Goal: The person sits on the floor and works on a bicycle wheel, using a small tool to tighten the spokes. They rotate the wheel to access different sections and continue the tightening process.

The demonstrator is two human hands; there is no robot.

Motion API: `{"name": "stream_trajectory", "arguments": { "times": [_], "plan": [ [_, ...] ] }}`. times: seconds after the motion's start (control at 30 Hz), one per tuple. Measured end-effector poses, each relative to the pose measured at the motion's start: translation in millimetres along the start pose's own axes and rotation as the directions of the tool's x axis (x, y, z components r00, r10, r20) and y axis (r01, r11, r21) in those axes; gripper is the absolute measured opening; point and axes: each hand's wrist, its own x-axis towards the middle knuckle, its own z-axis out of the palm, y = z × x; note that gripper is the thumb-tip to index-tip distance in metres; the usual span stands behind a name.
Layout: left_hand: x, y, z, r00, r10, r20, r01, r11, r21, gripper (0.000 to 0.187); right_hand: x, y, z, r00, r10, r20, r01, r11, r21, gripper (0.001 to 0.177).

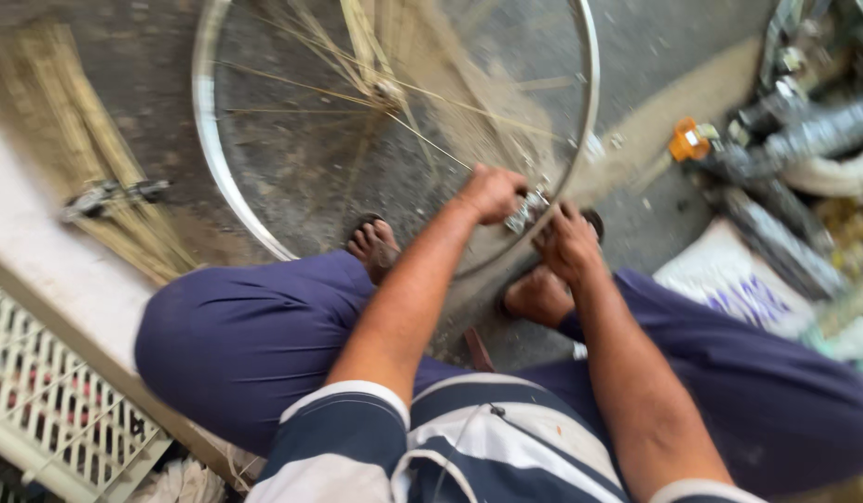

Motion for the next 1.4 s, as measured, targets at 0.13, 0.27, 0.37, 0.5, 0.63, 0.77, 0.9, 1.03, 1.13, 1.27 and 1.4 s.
{"name": "stream_trajectory", "arguments": {
  "times": [0.13,0.27,0.37,0.5,0.63,0.77,0.9,1.03,1.13,1.27,1.4],
  "plan": [
    [28.8,-10.4,26.6,0.992,-0.069,0.106,0.067,0.997,0.026,0.036,6.1,12.0,-14.1,0.993,0.113,-0.019,-0.110,0.989,0.100,0.024],
    [41.0,0.1,30.1,0.995,-0.048,0.090,0.035,0.989,0.145,0.031,8.3,2.1,-9.3,0.997,0.072,-0.004,-0.069,0.968,0.243,0.023],
    [37.2,11.3,10.9,0.992,-0.060,0.110,0.057,0.998,0.037,0.027,11.1,4.0,-4.6,0.999,0.020,0.035,-0.029,0.963,0.269,0.033],
    [33.4,20.9,-2.8,0.979,-0.089,0.181,0.091,0.996,0.001,0.023,12.2,2.9,-4.4,1.000,0.010,-0.027,-0.003,0.972,0.236,0.037],
    [40.9,18.9,0.7,0.979,-0.047,0.196,0.047,0.999,0.008,0.021,10.5,1.3,-6.9,0.997,0.017,-0.073,0.002,0.968,0.251,0.032],
    [82.8,5.9,-31.0,0.966,0.124,0.225,-0.157,0.978,0.134,0.021,16.6,4.1,-10.9,0.992,0.030,-0.124,0.004,0.964,0.264,0.032],
    [96.7,-57.9,-185.9,0.998,0.053,-0.032,-0.042,0.963,0.268,0.014,16.6,10.0,-19.1,0.992,0.026,-0.126,0.011,0.960,0.281,0.029],
    [14.2,-148.5,-333.3,0.972,-0.110,-0.205,0.201,0.842,0.500,0.023,17.5,11.3,-20.3,0.999,0.025,-0.019,-0.015,0.913,0.407,0.027],
    [-63.3,-222.5,-365.8,0.580,-0.688,-0.437,0.691,0.699,-0.183,0.029,21.4,6.6,-21.5,1.000,0.022,-0.020,-0.012,0.911,0.413,0.027],
    [-129.7,-312.0,-321.1,0.622,-0.524,-0.581,0.751,0.609,0.255,0.022,12.5,5.0,-27.2,0.974,0.056,-0.221,0.010,0.958,0.287,0.035],
    [-136.3,-363.2,-276.6,0.594,-0.577,-0.561,0.790,0.549,0.272,0.030,12.2,2.7,-29.1,0.974,0.070,-0.218,0.000,0.952,0.306,0.034]
  ]
}}
